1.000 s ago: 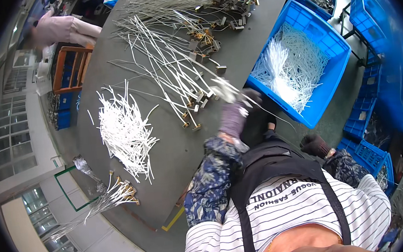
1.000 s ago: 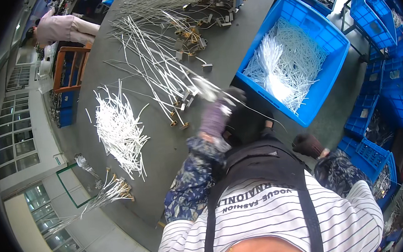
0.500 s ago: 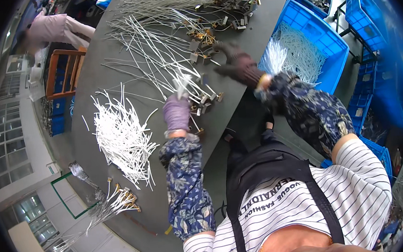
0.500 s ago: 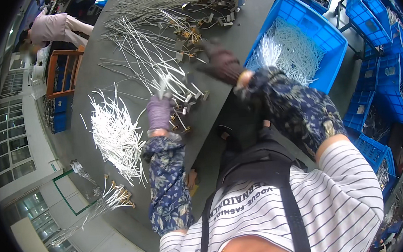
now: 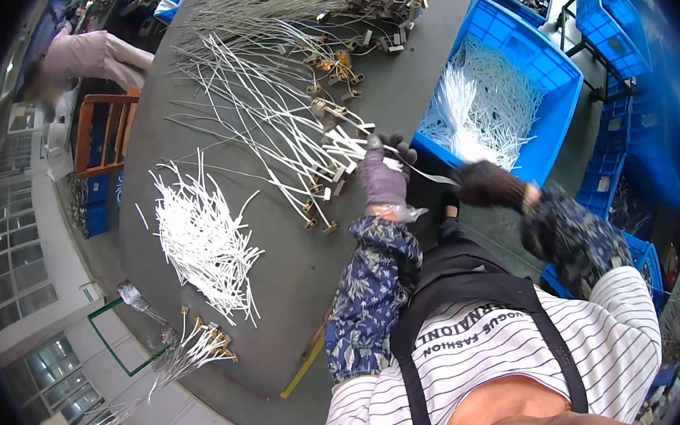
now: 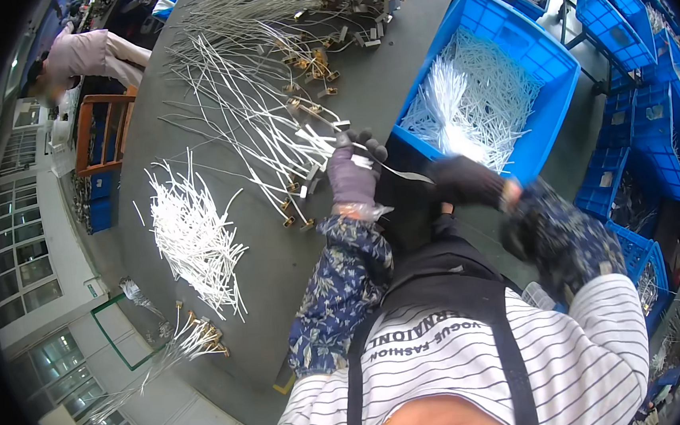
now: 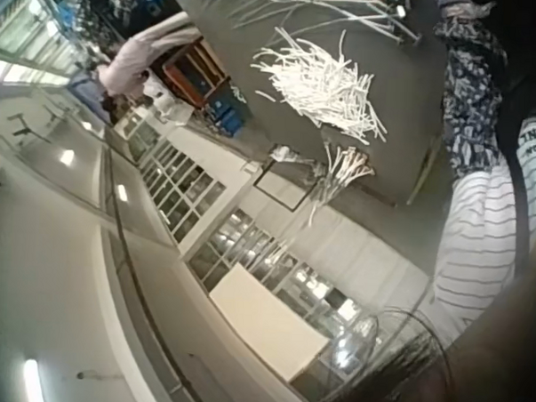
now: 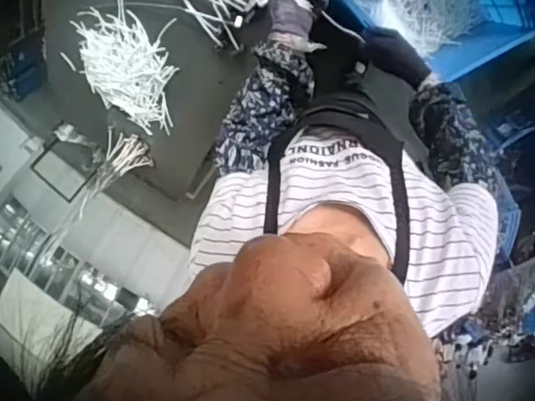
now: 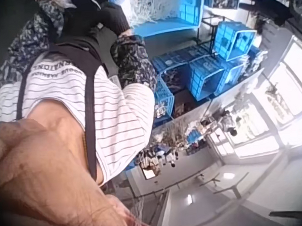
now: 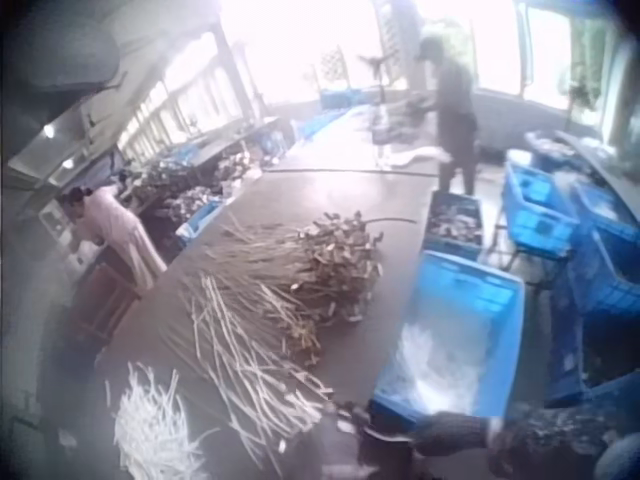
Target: Bundling and organizing white wire strands into groups at a workbench.
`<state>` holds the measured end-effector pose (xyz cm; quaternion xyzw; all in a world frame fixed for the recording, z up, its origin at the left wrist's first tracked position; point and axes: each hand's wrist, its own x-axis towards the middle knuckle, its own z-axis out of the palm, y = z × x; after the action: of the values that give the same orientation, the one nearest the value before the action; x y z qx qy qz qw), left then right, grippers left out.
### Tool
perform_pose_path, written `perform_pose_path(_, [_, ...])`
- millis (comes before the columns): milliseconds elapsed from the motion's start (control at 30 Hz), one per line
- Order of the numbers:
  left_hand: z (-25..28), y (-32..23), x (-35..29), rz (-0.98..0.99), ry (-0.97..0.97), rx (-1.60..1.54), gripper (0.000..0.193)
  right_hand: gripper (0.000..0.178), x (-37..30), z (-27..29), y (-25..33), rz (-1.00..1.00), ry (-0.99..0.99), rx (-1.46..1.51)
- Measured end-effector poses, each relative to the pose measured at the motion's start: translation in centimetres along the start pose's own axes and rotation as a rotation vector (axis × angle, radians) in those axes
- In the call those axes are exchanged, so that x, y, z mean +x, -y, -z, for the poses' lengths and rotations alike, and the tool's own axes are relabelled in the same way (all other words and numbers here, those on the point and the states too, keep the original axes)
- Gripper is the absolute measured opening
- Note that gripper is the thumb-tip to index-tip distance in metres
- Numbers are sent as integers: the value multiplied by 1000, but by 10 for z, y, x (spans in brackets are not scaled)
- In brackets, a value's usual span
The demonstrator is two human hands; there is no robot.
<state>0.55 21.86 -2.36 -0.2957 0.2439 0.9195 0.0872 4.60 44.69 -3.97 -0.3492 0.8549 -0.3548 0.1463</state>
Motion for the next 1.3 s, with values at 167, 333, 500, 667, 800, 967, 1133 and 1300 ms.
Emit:
perform_pose_path(167, [8,19,21,-11,8,145,18,24,-183,-20,28,-780,322,281])
perform_pose_path(333, [-25,-36,13,-346,-16,320,26,24,-270,-32,37,-1354,175,508])
perform_pose_path(500, [-61,-77,7,-444,-50,360,26,24,-270,-29,31,-1445,115,604])
perform_pose_path(667, [-58,-108,8,-423,81,305,27,24,-263,-26,23,-1434,136,606])
perform_pose_path(800, [-59,-93,-4,-466,27,460,23,22,-260,-27,21,-1413,144,630])
perform_pose_path(967, [-54,-42,-42,-239,18,604,28,17,-218,-17,33,-1231,61,669])
perform_pose_path(1133, [8,22,-62,-37,133,791,19,51,-40,15,69,-686,-80,1054])
perform_pose_path(1300, [18,-44,-43,-268,5,777,20,54,86,1,62,137,-147,405])
